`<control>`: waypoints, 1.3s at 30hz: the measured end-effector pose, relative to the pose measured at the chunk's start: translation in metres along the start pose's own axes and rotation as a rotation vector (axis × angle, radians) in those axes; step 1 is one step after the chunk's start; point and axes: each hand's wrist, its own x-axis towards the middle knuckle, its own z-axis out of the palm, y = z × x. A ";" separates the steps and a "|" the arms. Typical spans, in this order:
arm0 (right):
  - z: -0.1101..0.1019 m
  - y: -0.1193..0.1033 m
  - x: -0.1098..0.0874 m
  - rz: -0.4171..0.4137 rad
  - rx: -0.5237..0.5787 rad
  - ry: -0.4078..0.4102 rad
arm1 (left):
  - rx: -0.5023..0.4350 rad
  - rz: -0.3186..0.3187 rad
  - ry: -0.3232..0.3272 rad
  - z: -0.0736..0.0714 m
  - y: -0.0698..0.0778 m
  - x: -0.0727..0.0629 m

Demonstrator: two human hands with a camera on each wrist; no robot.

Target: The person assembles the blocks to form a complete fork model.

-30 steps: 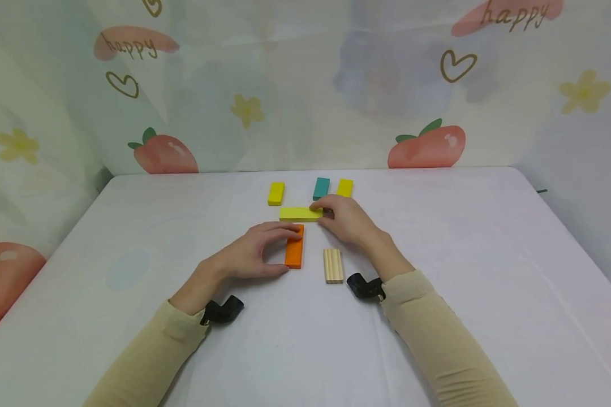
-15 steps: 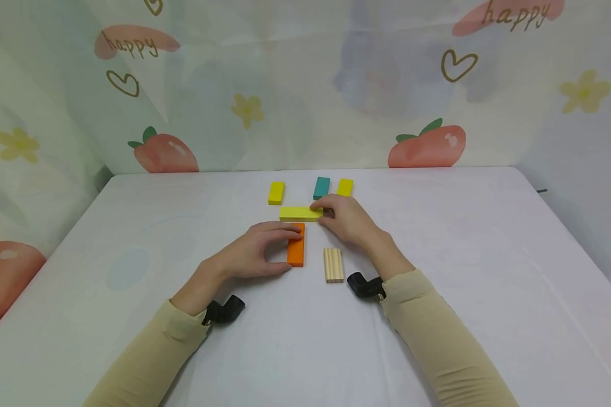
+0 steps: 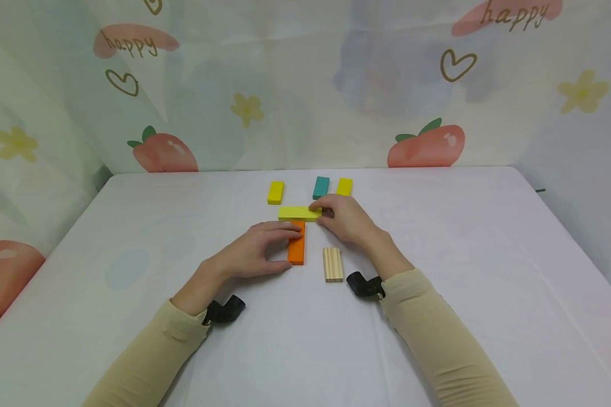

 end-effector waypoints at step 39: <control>0.001 -0.001 -0.001 -0.004 0.021 -0.012 | 0.035 0.011 -0.009 0.000 0.002 0.001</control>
